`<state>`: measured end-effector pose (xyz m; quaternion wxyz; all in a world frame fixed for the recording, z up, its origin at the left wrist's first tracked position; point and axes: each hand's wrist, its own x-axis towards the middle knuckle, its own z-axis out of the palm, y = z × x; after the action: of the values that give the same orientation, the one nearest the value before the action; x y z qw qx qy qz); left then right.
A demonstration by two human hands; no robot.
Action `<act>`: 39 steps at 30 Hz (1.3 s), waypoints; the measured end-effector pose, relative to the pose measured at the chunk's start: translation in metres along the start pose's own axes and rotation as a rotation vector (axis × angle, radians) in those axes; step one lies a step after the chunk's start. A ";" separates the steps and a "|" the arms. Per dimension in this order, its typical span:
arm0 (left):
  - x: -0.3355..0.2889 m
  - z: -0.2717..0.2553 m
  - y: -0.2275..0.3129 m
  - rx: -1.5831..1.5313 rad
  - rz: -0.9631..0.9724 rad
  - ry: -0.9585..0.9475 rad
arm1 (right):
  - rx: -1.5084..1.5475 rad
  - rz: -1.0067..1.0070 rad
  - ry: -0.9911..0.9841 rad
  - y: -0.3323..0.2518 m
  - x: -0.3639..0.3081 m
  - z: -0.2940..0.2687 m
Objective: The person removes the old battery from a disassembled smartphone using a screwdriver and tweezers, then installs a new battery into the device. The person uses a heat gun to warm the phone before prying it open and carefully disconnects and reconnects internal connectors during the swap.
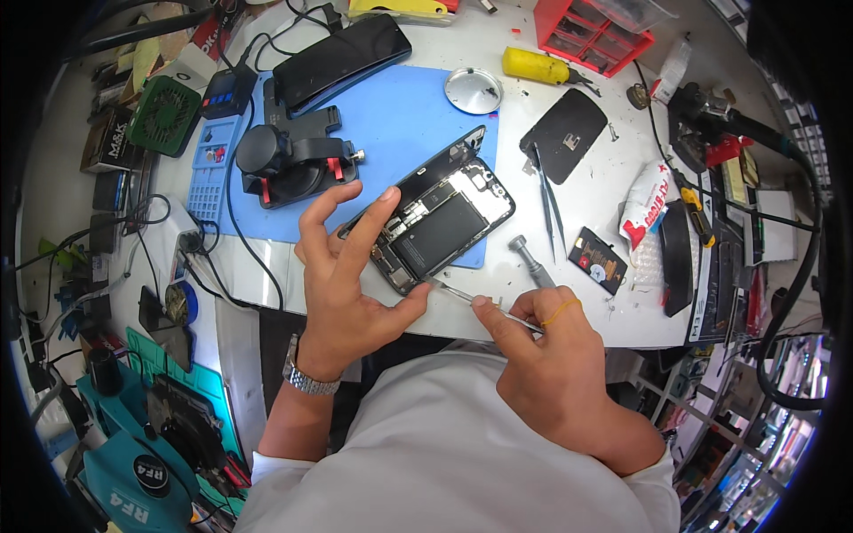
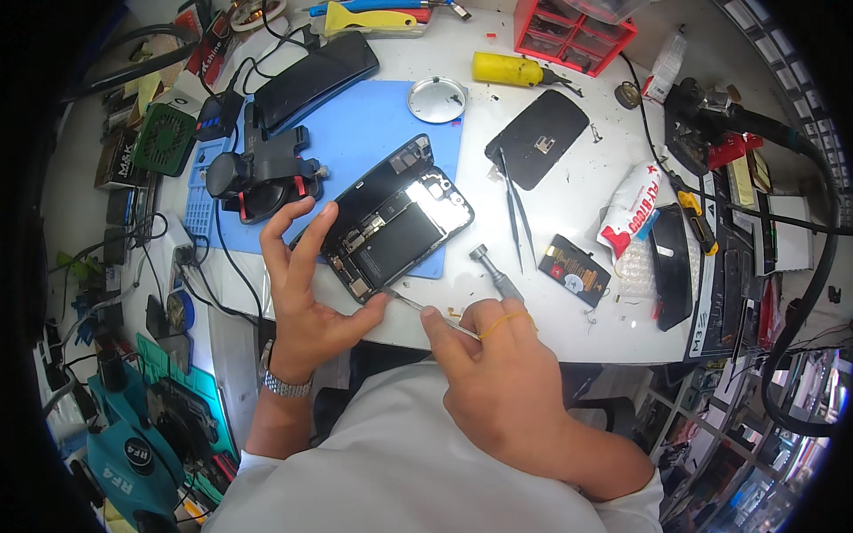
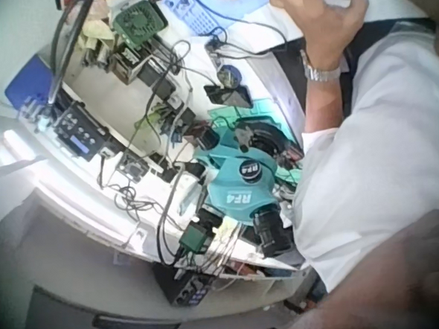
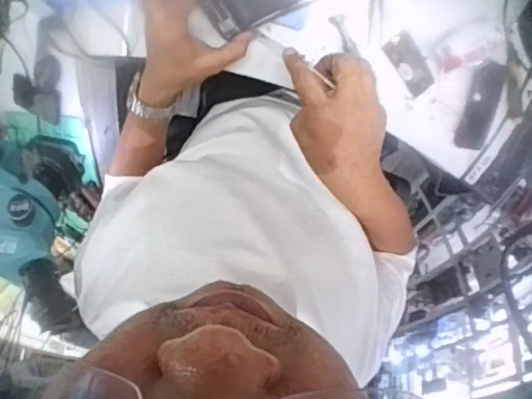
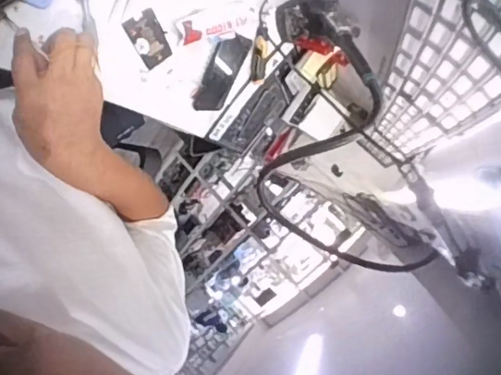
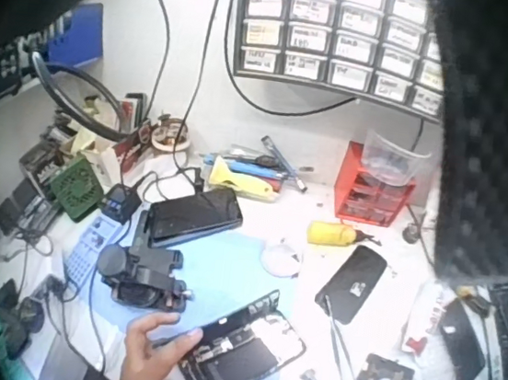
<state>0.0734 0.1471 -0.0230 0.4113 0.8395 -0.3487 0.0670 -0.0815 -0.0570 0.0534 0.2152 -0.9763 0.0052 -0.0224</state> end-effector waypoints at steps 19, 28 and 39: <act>0.003 0.002 0.000 -0.030 0.019 0.011 | -0.212 0.148 0.053 -0.048 0.033 -0.055; 0.001 0.003 0.006 -0.005 0.001 -0.008 | 0.140 0.163 0.327 0.049 0.020 -0.032; 0.000 0.010 0.002 0.077 0.078 0.033 | 0.013 0.123 0.257 0.053 0.006 -0.018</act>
<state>0.0704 0.1387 -0.0280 0.3815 0.8393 -0.3713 0.1101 -0.0760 -0.1130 0.0476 0.2201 -0.9618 0.0927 -0.1341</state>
